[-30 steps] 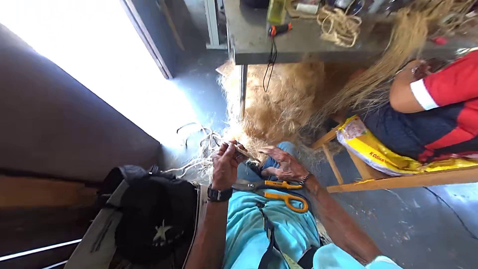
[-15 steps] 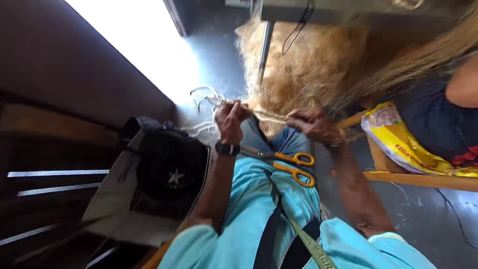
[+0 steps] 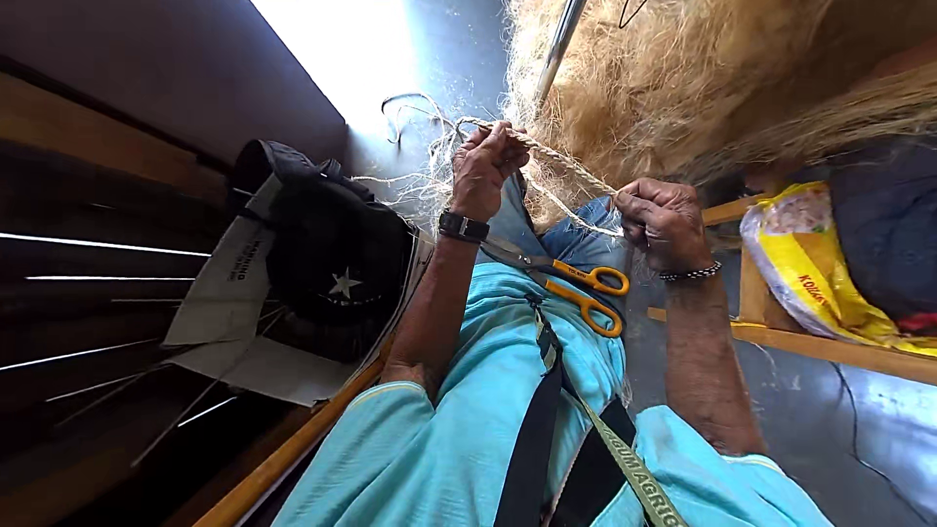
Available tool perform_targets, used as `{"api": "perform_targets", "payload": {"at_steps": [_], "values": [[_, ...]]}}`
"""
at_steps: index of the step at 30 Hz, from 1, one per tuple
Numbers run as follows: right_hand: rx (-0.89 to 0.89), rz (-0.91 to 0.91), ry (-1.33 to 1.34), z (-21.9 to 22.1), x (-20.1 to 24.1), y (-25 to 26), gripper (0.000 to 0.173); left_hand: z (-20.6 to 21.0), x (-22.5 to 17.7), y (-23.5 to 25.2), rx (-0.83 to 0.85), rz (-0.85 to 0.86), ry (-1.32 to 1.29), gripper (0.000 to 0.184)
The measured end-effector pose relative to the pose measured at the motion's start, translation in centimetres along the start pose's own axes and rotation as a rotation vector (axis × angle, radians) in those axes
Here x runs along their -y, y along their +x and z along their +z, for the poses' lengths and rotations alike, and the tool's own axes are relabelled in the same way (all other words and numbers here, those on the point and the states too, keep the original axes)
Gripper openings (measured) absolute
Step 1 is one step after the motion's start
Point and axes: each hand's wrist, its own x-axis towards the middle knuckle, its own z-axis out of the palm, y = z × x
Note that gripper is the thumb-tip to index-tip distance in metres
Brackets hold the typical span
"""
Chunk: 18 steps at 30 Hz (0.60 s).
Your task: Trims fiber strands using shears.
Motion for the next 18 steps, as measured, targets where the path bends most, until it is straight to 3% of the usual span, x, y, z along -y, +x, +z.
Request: {"api": "perform_targets", "payload": {"at_steps": [5, 7, 10, 14, 18], "values": [[0.061, 0.009, 0.135, -1.1, -1.3, 1.3, 0.020, -1.7, -0.7, 0.5, 0.052, 0.081, -0.092, 0.020], [0.089, -0.012, 0.216, -1.5, -2.1, 1.4, 0.013, -1.9, -1.1, 0.5, 0.069, 0.116, -0.140, 0.022], [-0.001, -0.057, 0.246, -1.0, -2.5, 1.2, 0.012, -2.0, -1.4, 0.4, 0.103, 0.170, -0.210, 0.022], [-0.267, -0.281, -0.097, -0.9, -3.3, 2.5, 0.019, -1.8, -1.7, 0.2, 0.112, 0.251, -0.240, 0.017], [-0.354, -0.402, -0.546, -1.0, -3.7, 2.0, 0.016, -1.5, -2.3, -0.3, 0.110, 0.314, -0.160, 0.011]]}}
